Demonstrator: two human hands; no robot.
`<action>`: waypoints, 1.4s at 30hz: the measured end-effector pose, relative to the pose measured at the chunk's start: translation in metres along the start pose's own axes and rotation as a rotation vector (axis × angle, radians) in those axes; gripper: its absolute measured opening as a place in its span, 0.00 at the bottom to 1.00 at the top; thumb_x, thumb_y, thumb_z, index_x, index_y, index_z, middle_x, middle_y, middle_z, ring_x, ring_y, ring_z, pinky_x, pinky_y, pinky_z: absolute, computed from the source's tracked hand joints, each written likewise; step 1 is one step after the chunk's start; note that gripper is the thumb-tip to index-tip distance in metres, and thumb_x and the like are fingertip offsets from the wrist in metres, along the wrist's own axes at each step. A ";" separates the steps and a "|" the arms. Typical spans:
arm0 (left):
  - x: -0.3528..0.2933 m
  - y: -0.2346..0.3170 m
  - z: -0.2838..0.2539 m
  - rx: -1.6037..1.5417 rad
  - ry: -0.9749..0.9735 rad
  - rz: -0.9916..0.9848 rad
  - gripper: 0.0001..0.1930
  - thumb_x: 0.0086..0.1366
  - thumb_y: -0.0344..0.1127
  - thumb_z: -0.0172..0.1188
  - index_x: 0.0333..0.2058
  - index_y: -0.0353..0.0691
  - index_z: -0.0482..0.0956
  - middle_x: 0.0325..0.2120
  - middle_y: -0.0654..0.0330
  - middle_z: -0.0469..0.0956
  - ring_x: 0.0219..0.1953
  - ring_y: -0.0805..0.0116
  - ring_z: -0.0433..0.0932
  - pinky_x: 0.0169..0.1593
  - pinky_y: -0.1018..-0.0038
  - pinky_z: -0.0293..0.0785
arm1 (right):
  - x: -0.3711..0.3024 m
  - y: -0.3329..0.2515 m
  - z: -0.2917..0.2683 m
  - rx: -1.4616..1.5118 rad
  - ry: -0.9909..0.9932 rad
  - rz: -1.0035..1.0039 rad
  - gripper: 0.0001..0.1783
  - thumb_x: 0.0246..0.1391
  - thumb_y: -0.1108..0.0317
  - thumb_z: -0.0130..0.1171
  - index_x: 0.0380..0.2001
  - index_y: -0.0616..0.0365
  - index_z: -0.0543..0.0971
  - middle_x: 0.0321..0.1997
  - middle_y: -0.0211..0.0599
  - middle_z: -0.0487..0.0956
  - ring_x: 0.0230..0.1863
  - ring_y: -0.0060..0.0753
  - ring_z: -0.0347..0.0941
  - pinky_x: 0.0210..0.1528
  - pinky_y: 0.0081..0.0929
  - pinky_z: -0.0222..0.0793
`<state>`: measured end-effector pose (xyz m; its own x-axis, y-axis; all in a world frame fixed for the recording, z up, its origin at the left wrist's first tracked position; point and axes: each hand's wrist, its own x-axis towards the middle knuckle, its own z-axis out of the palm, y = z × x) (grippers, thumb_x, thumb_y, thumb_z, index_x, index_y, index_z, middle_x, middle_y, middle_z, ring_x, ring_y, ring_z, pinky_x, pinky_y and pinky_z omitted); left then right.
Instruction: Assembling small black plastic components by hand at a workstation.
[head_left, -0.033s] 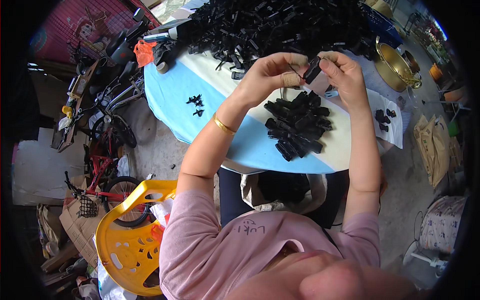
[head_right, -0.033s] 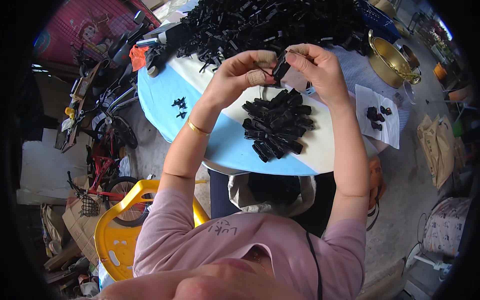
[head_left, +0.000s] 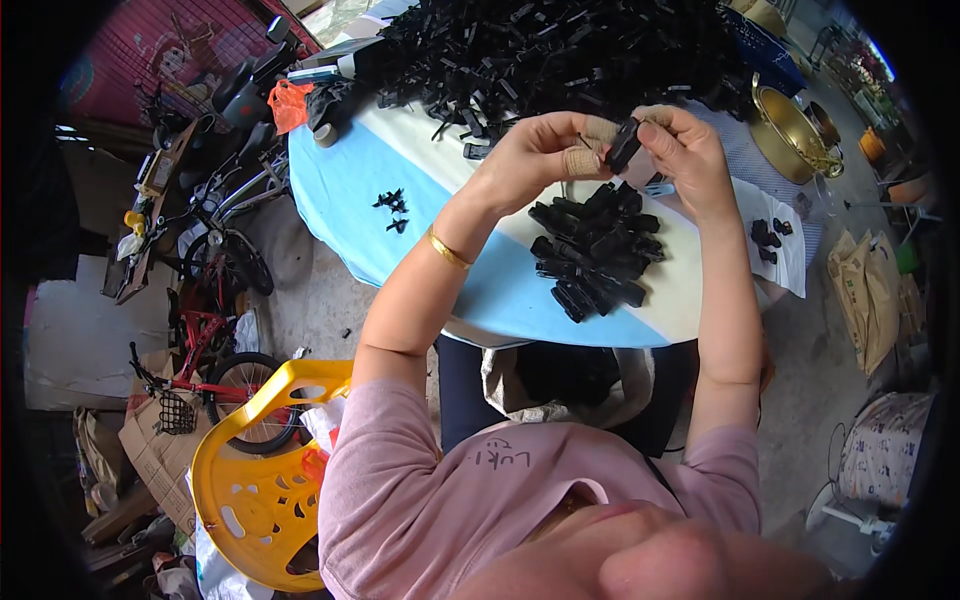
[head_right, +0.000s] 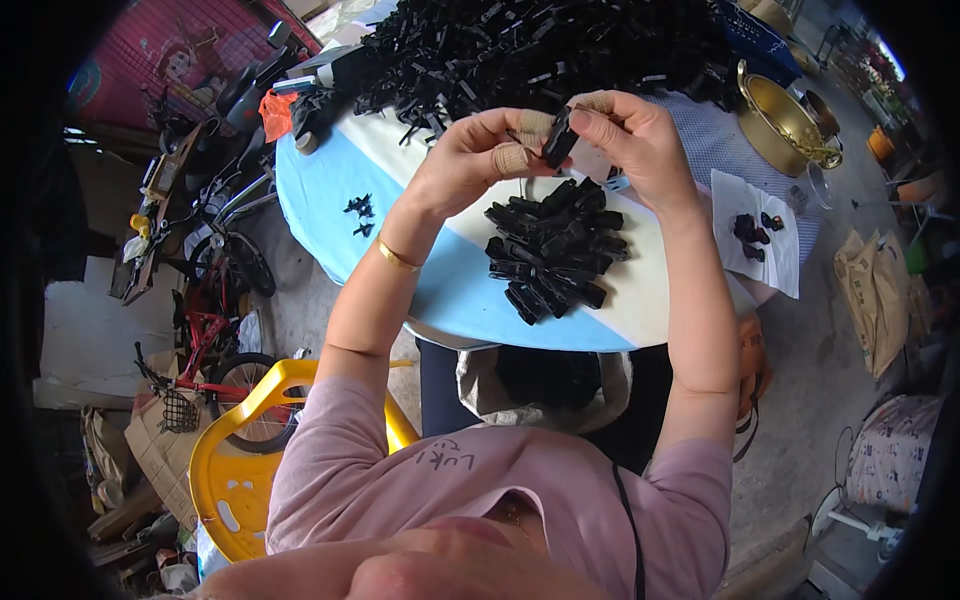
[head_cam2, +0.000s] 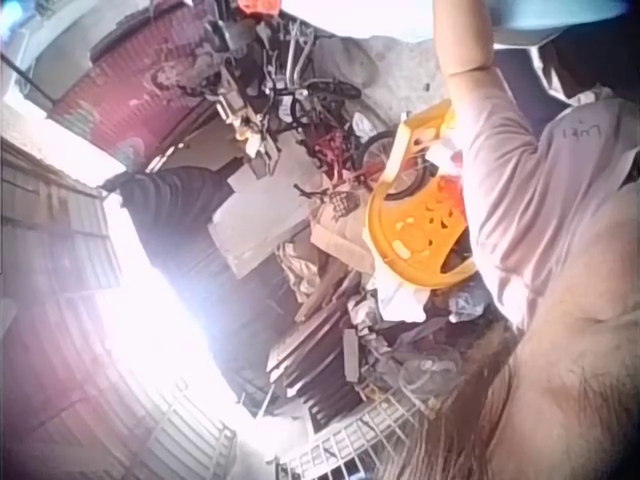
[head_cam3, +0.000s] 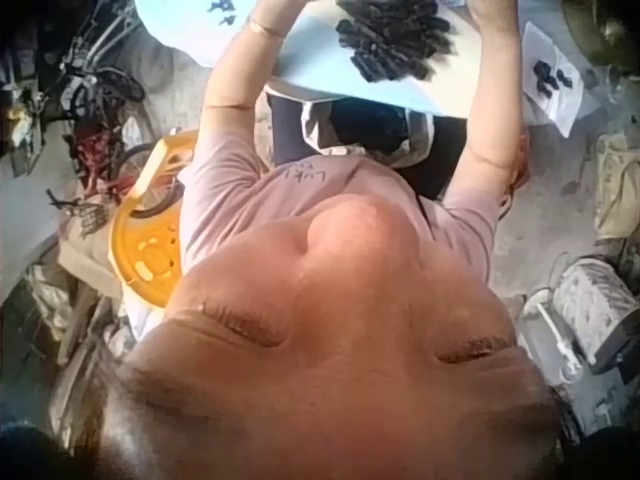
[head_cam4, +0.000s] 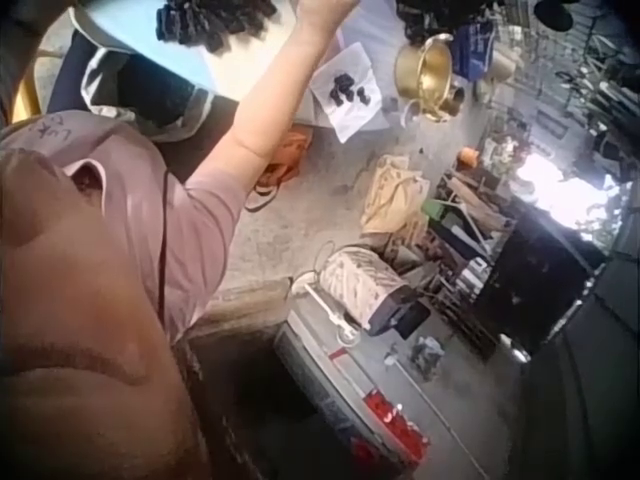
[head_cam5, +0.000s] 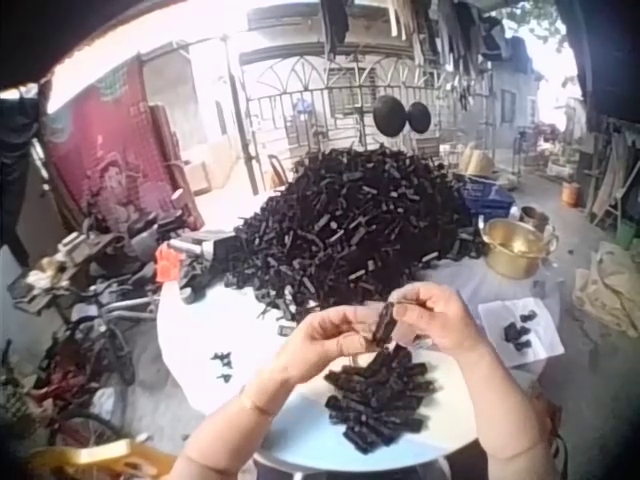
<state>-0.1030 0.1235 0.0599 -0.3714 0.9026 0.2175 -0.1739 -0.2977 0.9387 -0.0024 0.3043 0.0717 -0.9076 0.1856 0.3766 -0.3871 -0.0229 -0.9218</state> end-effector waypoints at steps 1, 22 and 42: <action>0.000 -0.001 0.000 -0.057 -0.040 0.026 0.21 0.49 0.34 0.65 0.41 0.31 0.70 0.34 0.55 0.75 0.37 0.58 0.77 0.46 0.68 0.74 | 0.000 -0.002 -0.001 0.055 -0.089 0.070 0.11 0.49 0.67 0.59 0.35 0.61 0.77 0.24 0.23 0.74 0.23 0.09 0.63 0.24 0.07 0.57; 0.001 -0.009 0.014 0.203 0.331 0.239 0.12 0.54 0.23 0.58 0.38 0.30 0.69 0.30 0.57 0.75 0.34 0.69 0.77 0.42 0.73 0.76 | -0.005 0.011 0.029 -0.361 -0.020 -0.099 0.06 0.55 0.70 0.50 0.30 0.60 0.73 0.22 0.22 0.70 0.22 0.09 0.61 0.25 0.07 0.57; -0.006 0.006 0.012 0.398 0.333 0.195 0.16 0.48 0.24 0.65 0.36 0.33 0.70 0.32 0.64 0.73 0.35 0.78 0.73 0.41 0.80 0.73 | 0.006 0.008 0.004 -0.494 -0.201 0.122 0.07 0.51 0.73 0.53 0.34 0.64 0.74 0.21 0.22 0.70 0.23 0.12 0.63 0.27 0.12 0.60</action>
<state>-0.0908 0.1204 0.0677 -0.6417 0.6763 0.3619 0.2611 -0.2510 0.9321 -0.0119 0.3016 0.0665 -0.9731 0.0182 0.2298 -0.1986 0.4402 -0.8757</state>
